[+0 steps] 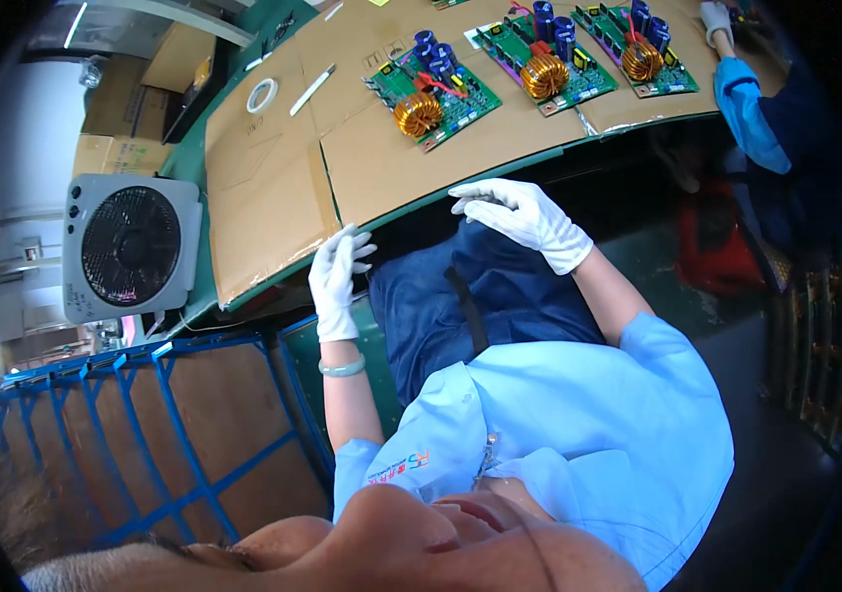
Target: The person assembles electronic circuit boards by hand, picking up boards from a tray, attaching components like wires and coils, and placing them on a workbench. They repeatedly inspect the boards, turning them over to check both sides, and use a tool to adjust small parts.
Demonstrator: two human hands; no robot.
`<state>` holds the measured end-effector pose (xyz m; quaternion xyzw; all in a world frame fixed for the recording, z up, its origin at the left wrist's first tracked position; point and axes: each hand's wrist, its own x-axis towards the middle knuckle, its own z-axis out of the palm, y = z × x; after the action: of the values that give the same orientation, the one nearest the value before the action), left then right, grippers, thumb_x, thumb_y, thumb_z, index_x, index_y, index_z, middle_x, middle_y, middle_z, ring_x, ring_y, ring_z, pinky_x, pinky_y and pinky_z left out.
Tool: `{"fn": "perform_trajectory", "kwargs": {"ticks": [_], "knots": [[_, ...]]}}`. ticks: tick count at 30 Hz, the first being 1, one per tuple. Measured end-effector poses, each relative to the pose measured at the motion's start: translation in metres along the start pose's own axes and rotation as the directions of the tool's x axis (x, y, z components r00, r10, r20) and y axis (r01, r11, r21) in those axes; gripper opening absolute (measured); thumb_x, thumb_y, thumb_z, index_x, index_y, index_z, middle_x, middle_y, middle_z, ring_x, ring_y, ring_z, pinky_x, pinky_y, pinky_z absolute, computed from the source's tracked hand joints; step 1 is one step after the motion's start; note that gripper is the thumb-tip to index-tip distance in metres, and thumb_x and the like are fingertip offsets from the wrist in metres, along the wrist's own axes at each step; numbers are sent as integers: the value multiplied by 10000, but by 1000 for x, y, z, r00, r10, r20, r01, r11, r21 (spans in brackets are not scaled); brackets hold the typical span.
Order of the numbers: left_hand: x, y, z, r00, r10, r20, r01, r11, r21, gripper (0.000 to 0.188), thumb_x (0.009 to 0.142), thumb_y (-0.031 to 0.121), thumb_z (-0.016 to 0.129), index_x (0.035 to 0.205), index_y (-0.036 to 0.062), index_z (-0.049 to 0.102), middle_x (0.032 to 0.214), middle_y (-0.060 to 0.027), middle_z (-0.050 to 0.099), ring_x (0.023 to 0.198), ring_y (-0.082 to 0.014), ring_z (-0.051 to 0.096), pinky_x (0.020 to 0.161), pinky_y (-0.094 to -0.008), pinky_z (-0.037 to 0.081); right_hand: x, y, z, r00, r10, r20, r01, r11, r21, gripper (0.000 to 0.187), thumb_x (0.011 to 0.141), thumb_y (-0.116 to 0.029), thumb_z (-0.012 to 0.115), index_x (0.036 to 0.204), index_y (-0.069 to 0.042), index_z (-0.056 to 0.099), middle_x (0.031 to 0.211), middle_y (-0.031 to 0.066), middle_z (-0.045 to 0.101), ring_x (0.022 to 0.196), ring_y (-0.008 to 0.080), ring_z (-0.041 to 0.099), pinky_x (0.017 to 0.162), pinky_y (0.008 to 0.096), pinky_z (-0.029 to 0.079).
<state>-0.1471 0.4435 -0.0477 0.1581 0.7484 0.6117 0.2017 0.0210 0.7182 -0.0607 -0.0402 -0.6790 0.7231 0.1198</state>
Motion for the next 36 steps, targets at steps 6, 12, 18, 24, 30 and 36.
{"fn": "perform_trajectory", "kwargs": {"ticks": [6,12,18,24,30,36], "knots": [[35,35,80,959,282,31,-279,919,278,349,942,167,731,1233,-8,651,1118,-111,711,1005,-167,683,879,-288,542,28,-4,-35,889,-423,-173,333,859,-388,278,942,-75,678,1208,8,685,1015,119,752,915,201,722,819,314,558],[77,67,142,571,786,239,-626,228,746,453,819,101,806,1245,62,656,1194,-140,684,1087,-290,662,872,-384,548,60,19,-56,798,-548,-251,305,726,-616,135,894,-153,727,961,-38,748,895,129,741,791,270,717,707,341,556],[122,70,173,588,759,280,-650,237,722,596,715,102,839,1263,34,615,1193,-188,662,1107,-374,627,944,-452,494,61,18,-59,799,-535,-276,281,736,-616,104,867,-126,738,916,-34,729,852,121,731,746,288,708,673,361,552],[137,69,176,658,734,171,-504,260,824,539,684,262,910,1087,20,647,1006,-174,699,911,-361,671,807,-433,532,58,13,-60,825,-481,-297,241,774,-585,96,859,-97,752,917,-27,725,861,121,737,741,281,711,663,358,552],[137,62,164,774,621,124,-445,394,804,538,675,331,904,1053,28,669,936,-154,694,881,-343,649,785,-433,522,59,7,-57,855,-431,-287,192,779,-598,105,872,-65,737,962,-11,729,862,113,740,745,272,713,672,339,554],[150,68,138,772,607,189,-519,430,739,355,675,296,874,867,40,720,852,-170,696,805,-348,656,717,-424,533,56,15,-53,902,-212,-377,68,930,-360,150,935,-79,691,1031,34,717,884,108,748,760,184,711,690,294,555]]}}
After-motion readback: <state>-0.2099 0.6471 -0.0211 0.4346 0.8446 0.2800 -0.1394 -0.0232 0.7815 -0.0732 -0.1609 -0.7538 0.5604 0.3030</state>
